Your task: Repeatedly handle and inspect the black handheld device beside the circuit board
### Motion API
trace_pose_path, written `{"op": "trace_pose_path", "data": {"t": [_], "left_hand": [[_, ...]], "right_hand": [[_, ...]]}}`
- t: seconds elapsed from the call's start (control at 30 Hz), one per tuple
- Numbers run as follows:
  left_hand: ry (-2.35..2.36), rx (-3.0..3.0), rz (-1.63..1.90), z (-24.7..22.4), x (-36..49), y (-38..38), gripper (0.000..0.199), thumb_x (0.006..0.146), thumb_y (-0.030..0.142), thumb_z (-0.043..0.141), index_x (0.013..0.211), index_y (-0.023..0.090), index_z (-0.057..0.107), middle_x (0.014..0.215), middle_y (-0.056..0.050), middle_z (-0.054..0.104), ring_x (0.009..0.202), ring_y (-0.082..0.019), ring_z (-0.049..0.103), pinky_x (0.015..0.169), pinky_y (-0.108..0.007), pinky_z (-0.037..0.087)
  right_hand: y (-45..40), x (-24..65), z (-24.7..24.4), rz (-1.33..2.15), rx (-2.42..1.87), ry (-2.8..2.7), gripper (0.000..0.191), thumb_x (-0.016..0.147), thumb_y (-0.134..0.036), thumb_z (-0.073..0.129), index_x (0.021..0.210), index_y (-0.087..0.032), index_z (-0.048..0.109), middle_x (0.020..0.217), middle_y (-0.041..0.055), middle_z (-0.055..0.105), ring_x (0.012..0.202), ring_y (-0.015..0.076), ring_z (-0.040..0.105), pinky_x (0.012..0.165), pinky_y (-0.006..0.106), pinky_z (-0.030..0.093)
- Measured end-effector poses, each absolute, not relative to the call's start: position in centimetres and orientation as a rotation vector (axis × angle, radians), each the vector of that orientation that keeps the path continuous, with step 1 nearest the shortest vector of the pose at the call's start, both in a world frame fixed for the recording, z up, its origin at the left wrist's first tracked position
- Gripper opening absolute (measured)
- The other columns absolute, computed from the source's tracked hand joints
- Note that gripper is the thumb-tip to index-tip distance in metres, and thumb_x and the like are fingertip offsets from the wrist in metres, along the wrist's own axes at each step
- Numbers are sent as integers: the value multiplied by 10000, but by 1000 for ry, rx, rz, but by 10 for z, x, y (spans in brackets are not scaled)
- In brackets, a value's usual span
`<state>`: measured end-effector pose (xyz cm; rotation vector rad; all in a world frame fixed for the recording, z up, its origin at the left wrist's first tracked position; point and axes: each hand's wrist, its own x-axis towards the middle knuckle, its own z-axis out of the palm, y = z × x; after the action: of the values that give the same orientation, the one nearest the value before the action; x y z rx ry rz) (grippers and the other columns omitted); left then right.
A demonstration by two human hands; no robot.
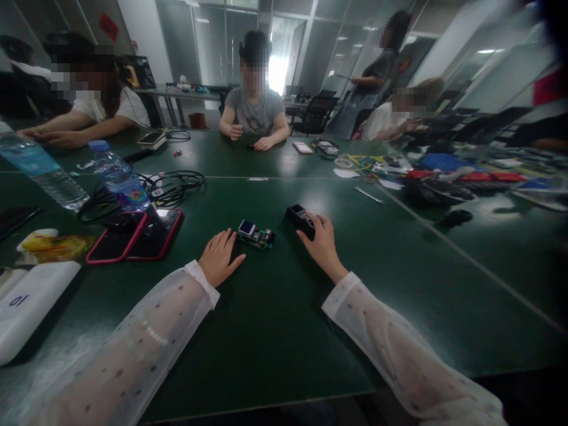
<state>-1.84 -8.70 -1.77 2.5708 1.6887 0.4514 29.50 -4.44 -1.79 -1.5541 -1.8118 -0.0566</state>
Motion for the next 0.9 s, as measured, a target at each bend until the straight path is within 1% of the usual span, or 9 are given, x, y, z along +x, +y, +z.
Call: {"op": "trace_pose_path", "data": {"t": [0.1, 0.17, 0.23, 0.33, 0.4, 0.53, 0.7, 0.83, 0.9], "left_hand": [[1686, 2574, 456, -17, -18, -87, 678, 939, 566, 341, 1410, 80, 384, 1472, -197, 398, 1359, -334, 363, 1086, -507, 337], [1687, 2577, 454, -16, -18, -88, 679, 940, 561, 343, 1409, 71, 385, 1473, -200, 397, 1362, -334, 359, 1091, -501, 332], [1688, 2572, 448, -15, -18, -88, 678, 940, 559, 344, 1410, 71, 382, 1476, -201, 392, 1365, -335, 356, 1091, -503, 331], [1683, 2553, 454, -14, -17, -88, 673, 936, 559, 351, 1412, 85, 381, 1476, -203, 390, 1365, -340, 356, 1083, -520, 336], [1675, 2553, 460, -15, -17, -88, 679, 936, 559, 352, 1411, 75, 379, 1476, -210, 387, 1364, -344, 354, 1084, -521, 334], [1690, 2579, 482, -18, -17, -88, 678, 937, 550, 362, 1407, 62, 379, 1475, -205, 389, 1363, -336, 351, 1099, -492, 316], [1653, 2601, 542, -21, -18, -88, 662, 939, 547, 353, 1408, 80, 371, 1463, -204, 403, 1360, -328, 350, 1103, -493, 299], [1673, 2568, 520, -24, -18, -86, 688, 933, 555, 356, 1435, 86, 320, 1478, -212, 375, 1369, -348, 328, 1098, -509, 296], [1700, 2525, 590, -25, -19, -85, 801, 909, 581, 399, 1471, 44, 207, 1497, -252, 315, 1383, -367, 295, 1099, -512, 292]], "right_hand": [[-42, 297, -20, 48, -1533, -1812, 499, 845, -273, 559, 1330, -200, 473, 1175, 147, 487, 1051, 295, 563, 892, 507, 497], [-44, 295, -17, 76, -1529, -1787, 457, 844, -257, 551, 1295, -200, 501, 1133, 136, 510, 997, 279, 584, 866, 490, 514], [-48, 289, -12, 78, -1481, -1741, 433, 848, -262, 554, 1273, -199, 503, 1134, 133, 529, 1010, 276, 581, 885, 494, 508], [-59, 272, 0, 109, -1331, -1687, 455, 871, -285, 549, 1303, -194, 438, 1202, 141, 532, 1075, 264, 564, 926, 482, 498], [-69, 258, 7, 165, -1225, -1734, 461, 881, -282, 549, 1317, -218, 414, 1247, 135, 513, 1124, 256, 548, 941, 463, 499], [-85, 232, 14, 274, -1051, -1873, 422, 887, -246, 549, 1294, -265, 442, 1248, 103, 506, 1168, 248, 528, 969, 458, 492], [-84, 223, 8, 365, -1017, -1969, 426, 884, -214, 548, 1293, -270, 442, 1251, 105, 494, 1191, 257, 514, 987, 481, 480], [-77, 222, 4, 433, -981, -2107, 456, 867, -187, 566, 1299, -265, 444, 1227, 97, 515, 1161, 254, 534, 990, 485, 476], [-75, 221, 3, 454, -970, -2169, 469, 867, -176, 561, 1311, -268, 441, 1224, 96, 515, 1153, 255, 539, 989, 487, 475]]}}
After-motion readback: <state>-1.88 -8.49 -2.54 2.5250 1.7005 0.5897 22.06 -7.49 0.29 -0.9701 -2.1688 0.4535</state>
